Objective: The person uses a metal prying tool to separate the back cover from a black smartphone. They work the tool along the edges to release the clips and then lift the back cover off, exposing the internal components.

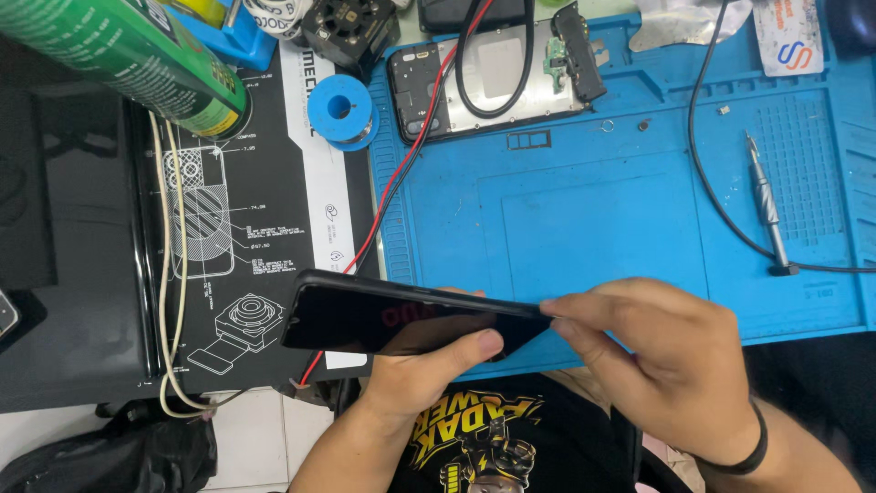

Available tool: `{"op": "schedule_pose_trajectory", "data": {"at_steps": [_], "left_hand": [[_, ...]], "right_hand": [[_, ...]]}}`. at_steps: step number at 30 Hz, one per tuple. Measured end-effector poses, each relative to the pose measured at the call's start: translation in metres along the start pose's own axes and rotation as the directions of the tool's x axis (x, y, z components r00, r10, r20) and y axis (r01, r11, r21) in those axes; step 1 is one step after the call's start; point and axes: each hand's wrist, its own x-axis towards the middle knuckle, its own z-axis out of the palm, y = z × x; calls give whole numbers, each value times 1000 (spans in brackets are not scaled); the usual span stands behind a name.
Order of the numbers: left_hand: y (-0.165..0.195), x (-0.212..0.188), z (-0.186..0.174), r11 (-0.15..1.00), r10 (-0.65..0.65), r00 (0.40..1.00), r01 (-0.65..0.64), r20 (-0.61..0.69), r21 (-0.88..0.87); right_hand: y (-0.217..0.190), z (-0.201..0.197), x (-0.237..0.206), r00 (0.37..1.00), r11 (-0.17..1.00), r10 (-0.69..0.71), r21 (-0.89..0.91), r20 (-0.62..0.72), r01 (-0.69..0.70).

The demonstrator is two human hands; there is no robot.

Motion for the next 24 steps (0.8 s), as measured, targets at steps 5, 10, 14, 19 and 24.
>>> {"op": "schedule_pose_trajectory", "data": {"at_steps": [5,10,14,19,24], "left_hand": [[2,0,-2,1000,1,1000,-1,-4,4],[1,0,-4,973,178,980,-189,94,134],[-3,1,-3,999,42,999,-42,-2,-9],[-6,2,-6,975,197,979,-202,60,91],[-8,2,-10,982,182,977,-175,110,-76]], "right_hand": [[14,-3,1,994,993,101,62,50,-104],[7,-3,8,985,967,149,196,86,-163],[-5,6,-3,991,998,-16,-67,-134,7],[8,23,-14,893,896,-408,-272,-190,351],[13,29,-20,954,986,-139,52,-267,158]]}}
